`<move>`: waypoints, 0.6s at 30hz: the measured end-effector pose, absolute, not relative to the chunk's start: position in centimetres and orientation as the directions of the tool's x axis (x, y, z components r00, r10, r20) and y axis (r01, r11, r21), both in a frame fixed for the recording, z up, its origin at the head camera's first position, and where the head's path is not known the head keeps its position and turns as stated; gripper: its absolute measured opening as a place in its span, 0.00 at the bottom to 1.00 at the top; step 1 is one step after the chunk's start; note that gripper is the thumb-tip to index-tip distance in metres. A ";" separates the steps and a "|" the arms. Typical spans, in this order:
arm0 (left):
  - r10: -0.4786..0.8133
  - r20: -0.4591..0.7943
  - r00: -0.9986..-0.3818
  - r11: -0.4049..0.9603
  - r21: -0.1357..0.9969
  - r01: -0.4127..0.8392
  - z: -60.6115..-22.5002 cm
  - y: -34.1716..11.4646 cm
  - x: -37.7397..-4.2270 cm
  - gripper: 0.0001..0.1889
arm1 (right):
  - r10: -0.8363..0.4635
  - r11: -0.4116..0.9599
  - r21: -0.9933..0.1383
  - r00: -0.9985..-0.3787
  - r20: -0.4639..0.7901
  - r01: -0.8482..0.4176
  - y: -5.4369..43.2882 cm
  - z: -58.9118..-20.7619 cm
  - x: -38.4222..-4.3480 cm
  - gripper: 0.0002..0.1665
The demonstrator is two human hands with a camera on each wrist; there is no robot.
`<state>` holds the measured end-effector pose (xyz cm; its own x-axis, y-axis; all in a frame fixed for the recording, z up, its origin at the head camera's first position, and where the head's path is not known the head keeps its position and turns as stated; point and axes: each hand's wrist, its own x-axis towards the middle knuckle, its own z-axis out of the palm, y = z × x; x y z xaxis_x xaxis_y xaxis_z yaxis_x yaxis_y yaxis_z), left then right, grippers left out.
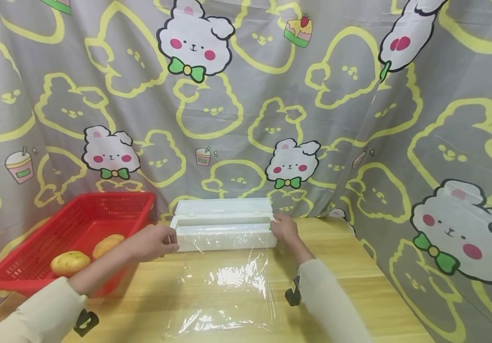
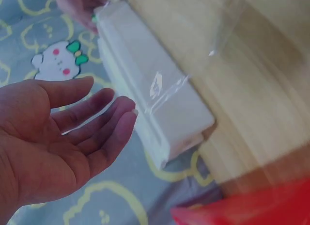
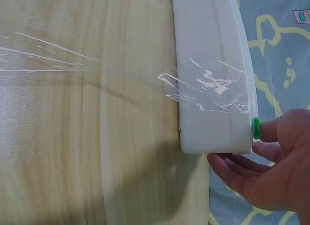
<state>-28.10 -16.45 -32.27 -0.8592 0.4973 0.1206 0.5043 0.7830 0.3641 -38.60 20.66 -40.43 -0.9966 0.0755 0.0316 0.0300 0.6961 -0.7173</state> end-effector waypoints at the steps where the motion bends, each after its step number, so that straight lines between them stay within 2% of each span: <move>1: 0.484 0.093 -0.870 0.794 0.373 0.481 -31.9 -16.7 -28.1 0.08 | 0.071 0.695 -0.718 -0.997 0.028 0.030 20.6 -40.4 -38.5 0.31; 7: 0.346 -0.071 -0.936 0.872 0.393 0.292 -29.0 -19.4 -28.5 0.07 | 0.074 0.677 -0.735 -0.997 0.007 0.044 20.7 -40.0 -38.1 0.31; 12: 0.254 -0.063 -0.965 0.909 0.358 0.216 -27.6 -23.0 -29.3 0.09 | 0.070 0.674 -0.737 -0.997 0.010 0.040 20.8 -40.0 -38.1 0.31; 18: 0.171 -0.107 -0.979 0.948 0.290 0.134 -26.8 -27.7 -30.7 0.19 | 0.063 0.667 -0.743 -0.998 -0.004 0.045 20.9 -40.0 -38.2 0.32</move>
